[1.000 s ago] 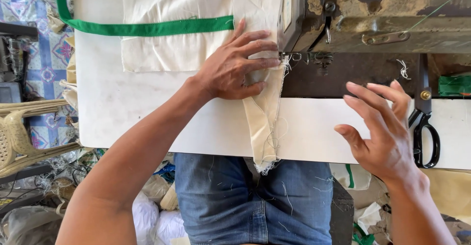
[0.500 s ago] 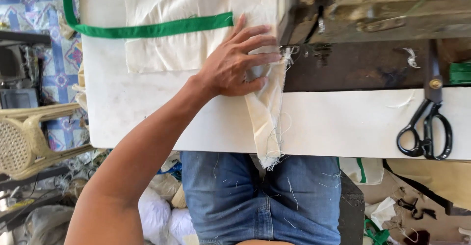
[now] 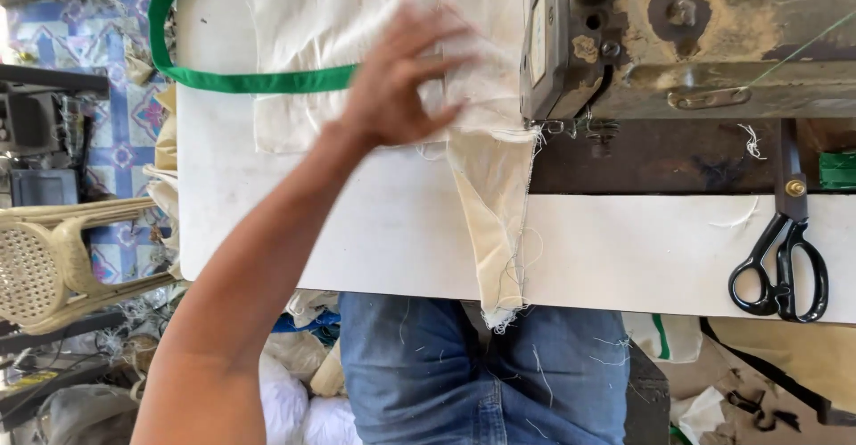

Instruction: A person uses an industrial sewing machine to stitch a fabric bag and then trims the excess material with scissors.

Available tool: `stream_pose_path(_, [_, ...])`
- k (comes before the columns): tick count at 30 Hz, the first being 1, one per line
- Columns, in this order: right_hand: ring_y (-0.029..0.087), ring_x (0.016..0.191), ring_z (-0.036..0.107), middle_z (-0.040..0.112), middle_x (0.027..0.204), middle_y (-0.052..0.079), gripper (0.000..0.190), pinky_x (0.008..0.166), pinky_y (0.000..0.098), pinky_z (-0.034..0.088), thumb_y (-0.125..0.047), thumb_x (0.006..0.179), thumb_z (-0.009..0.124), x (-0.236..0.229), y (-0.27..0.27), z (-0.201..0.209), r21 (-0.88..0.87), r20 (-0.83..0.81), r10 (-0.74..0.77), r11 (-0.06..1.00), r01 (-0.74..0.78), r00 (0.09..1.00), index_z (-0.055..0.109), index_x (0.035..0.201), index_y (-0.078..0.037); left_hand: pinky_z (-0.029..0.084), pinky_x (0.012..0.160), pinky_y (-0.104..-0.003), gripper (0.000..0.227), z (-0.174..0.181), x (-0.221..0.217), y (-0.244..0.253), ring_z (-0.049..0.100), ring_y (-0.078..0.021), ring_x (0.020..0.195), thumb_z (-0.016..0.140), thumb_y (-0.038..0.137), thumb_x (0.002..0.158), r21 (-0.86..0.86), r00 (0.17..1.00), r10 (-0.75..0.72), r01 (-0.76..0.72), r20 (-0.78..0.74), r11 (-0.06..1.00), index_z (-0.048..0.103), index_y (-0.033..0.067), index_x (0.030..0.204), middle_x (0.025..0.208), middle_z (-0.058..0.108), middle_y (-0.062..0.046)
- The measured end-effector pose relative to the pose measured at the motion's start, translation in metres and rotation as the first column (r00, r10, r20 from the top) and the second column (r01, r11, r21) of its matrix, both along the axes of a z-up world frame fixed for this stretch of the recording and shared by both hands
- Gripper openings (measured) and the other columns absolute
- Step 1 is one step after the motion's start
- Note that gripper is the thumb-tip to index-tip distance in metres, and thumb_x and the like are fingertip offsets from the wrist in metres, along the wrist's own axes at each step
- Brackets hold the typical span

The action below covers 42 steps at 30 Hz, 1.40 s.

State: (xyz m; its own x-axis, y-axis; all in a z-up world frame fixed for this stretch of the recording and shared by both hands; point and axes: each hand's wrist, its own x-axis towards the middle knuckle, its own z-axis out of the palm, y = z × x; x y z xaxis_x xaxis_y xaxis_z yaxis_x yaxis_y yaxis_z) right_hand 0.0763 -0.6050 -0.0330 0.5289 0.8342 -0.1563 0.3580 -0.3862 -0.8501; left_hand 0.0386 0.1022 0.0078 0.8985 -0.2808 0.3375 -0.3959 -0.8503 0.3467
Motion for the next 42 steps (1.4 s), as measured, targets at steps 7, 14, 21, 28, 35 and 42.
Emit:
stream_pose_path(7, [0.013,0.156,0.03,0.034,0.168,-0.001,0.107,0.125,0.0314,0.024,-0.039,0.071,0.093,-0.175,0.269,-0.037,-0.472,-0.236,-0.379,0.85,0.235,0.895,0.033,0.159,-0.022,-0.001,0.124,-0.062,0.075,-0.023,-0.054,0.069,0.002,-0.0331,0.158,0.049,0.064,0.099,0.193,0.727,0.612,-0.582,-0.311,0.79,0.031,0.0292,0.164,0.173,0.013,-0.004])
stream_pose_path(14, [0.003,0.089,0.072,0.088,0.102,-0.005,0.033,0.08,0.0239,0.055,-0.034,0.085,0.078,-0.136,0.29,0.005,-0.383,-0.398,-0.418,0.884,0.266,0.817,0.083,0.112,-0.015,-0.001,0.108,-0.085,0.106,0.005,-0.179,-0.091,-0.014,-0.0526,0.155,0.057,0.069,0.09,0.162,0.428,0.745,-0.804,-0.511,0.573,-0.001,0.024,0.166,0.173,-0.014,-0.011])
stream_pose_path(21, [0.035,0.072,0.057,0.065,0.093,0.024,0.035,0.077,0.0503,0.049,0.0,0.091,0.061,-0.029,0.236,0.134,-0.051,-0.591,-0.584,0.716,0.697,0.556,0.063,0.125,0.007,0.011,0.108,-0.056,0.083,0.108,-0.216,-0.18,0.035,-0.0311,0.13,0.047,0.072,0.094,0.126,0.465,0.405,-0.52,-0.787,0.844,0.025,0.0276,0.16,0.141,0.035,-0.007])
stream_pose_path(28, [0.035,0.081,0.07,0.072,0.099,0.024,0.038,0.071,0.0454,0.059,-0.004,0.087,0.067,-0.031,0.239,0.111,0.071,-0.642,-0.38,0.835,0.546,0.666,0.065,0.121,0.013,0.042,0.091,-0.047,0.068,0.01,-0.096,-0.163,0.059,-0.0318,0.106,0.079,0.041,0.084,-0.061,0.802,0.588,-0.596,-0.105,0.801,0.053,0.0139,0.14,0.114,0.059,-0.013])
stream_pose_path(35, [0.018,0.064,0.051,0.053,0.077,0.009,0.03,0.051,0.031,0.04,-0.02,0.107,0.059,-0.041,0.197,0.118,0.001,-0.325,-0.611,0.763,0.647,0.722,0.067,0.097,0.007,0.038,0.069,-0.047,0.013,0.002,-0.056,-0.106,0.058,-0.0312,0.073,0.065,0.001,0.083,-0.046,0.901,0.369,-0.368,0.229,0.929,0.058,0.0111,0.077,0.077,0.062,-0.007])
stream_pose_path(42, [0.018,0.054,0.053,0.059,0.06,0.005,0.032,0.062,0.0349,0.042,-0.048,0.098,0.059,-0.099,0.085,0.048,-0.768,0.078,-0.36,0.573,0.287,0.929,0.08,0.092,-0.024,0.039,0.067,-0.038,0.011,-0.02,-0.055,-0.068,0.056,-0.0253,0.076,0.071,0.004,0.098,0.06,0.924,0.301,-0.323,0.236,0.944,0.062,0.0102,0.095,0.092,0.063,-0.005])
